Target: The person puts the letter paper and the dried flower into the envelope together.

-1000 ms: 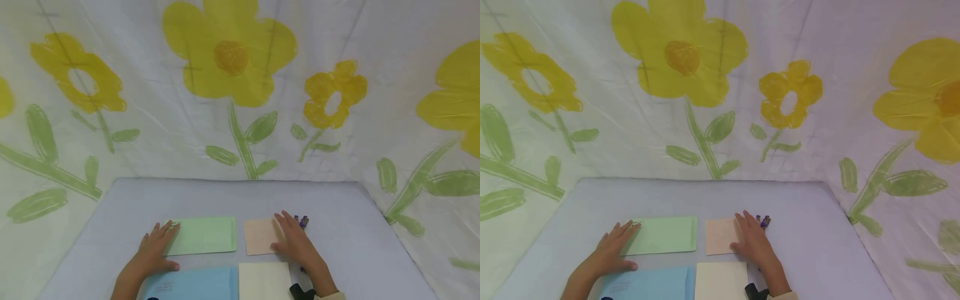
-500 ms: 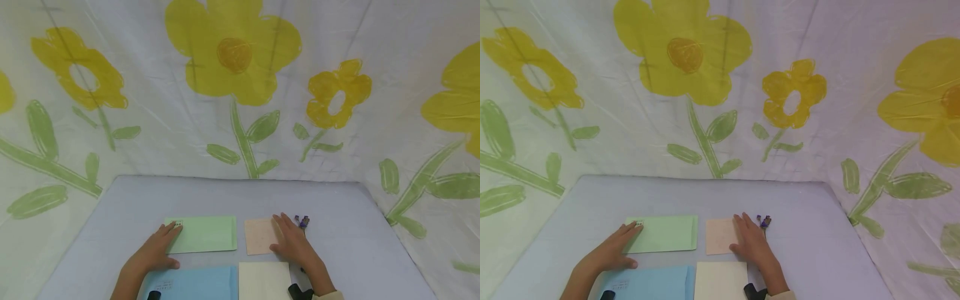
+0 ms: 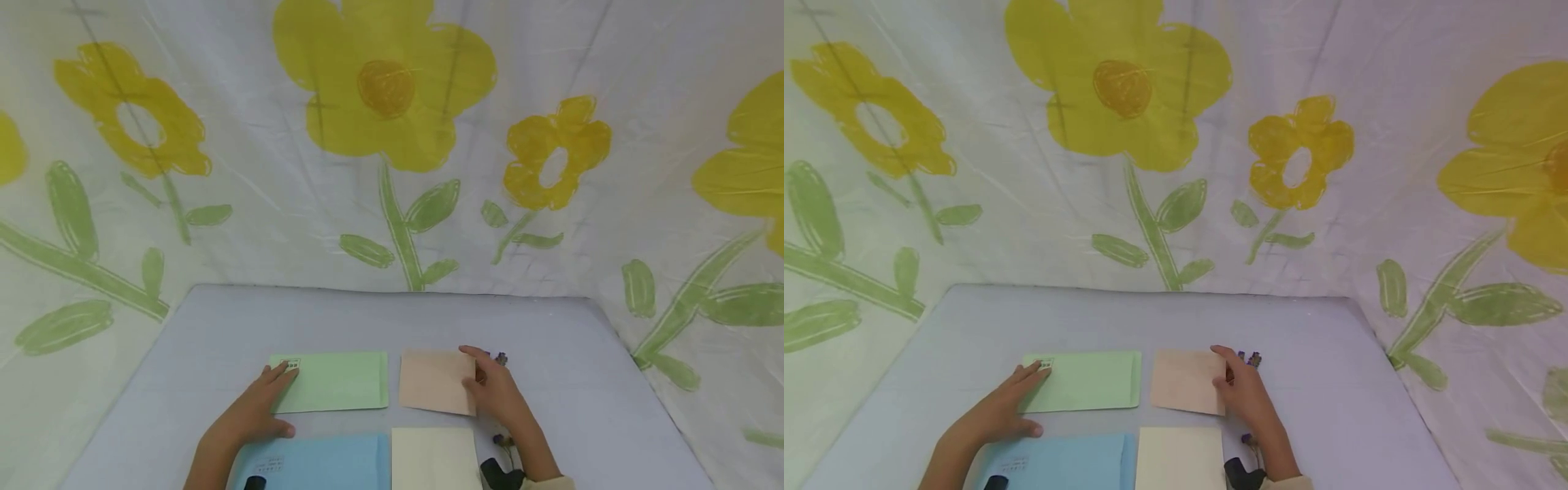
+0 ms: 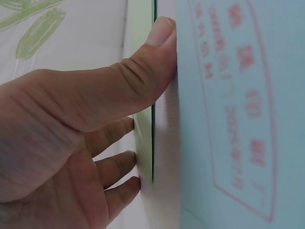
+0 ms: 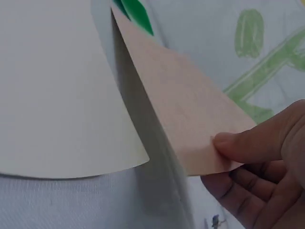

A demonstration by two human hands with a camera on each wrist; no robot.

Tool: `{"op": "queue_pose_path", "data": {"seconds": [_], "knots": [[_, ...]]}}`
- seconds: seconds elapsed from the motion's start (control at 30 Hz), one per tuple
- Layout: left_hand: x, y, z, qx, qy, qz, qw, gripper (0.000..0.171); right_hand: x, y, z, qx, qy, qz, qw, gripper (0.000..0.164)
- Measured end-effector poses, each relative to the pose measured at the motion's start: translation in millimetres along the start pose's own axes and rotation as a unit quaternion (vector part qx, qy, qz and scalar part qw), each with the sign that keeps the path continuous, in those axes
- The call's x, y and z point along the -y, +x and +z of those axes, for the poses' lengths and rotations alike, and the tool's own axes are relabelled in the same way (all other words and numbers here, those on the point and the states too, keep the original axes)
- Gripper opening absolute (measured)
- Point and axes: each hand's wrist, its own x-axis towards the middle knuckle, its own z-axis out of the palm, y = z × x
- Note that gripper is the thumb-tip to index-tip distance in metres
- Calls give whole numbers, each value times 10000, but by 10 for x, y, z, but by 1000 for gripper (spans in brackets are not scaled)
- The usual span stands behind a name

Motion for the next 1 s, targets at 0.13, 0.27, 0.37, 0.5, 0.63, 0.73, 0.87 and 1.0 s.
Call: {"op": "queue_pose_path", "data": {"seconds": [0.13, 0.27, 0.37, 0.5, 0.63, 0.73, 0.87, 1.0], "knots": [[8, 1, 6, -18, -14, -34, 10000, 105, 2, 7, 41, -384, 617, -343, 9968, 58], [18, 8, 27, -5, -59, -80, 10000, 105, 37, 4, 149, -300, 1037, -503, 9929, 61], [17, 9, 41, 7, -83, -118, 9999, 105, 52, -4, 224, -239, 1134, -659, 9911, 63], [10, 8, 45, -6, -51, -126, 9999, 104, 60, -7, 297, -305, 1086, -965, 9889, 54], [14, 5, 35, -41, -14, -59, 10000, 103, 65, -6, 342, -416, 871, -1165, 9885, 40], [26, 4, 30, -56, 35, -9, 10000, 103, 70, -11, 357, -423, 782, -1164, 9892, 39], [41, 4, 33, -42, 58, -22, 10000, 103, 74, -14, 360, -280, 787, -1001, 9915, 42], [29, 8, 32, -17, 24, -75, 10000, 104, 84, -14, 342, -57, 992, -642, 9930, 47]]}}
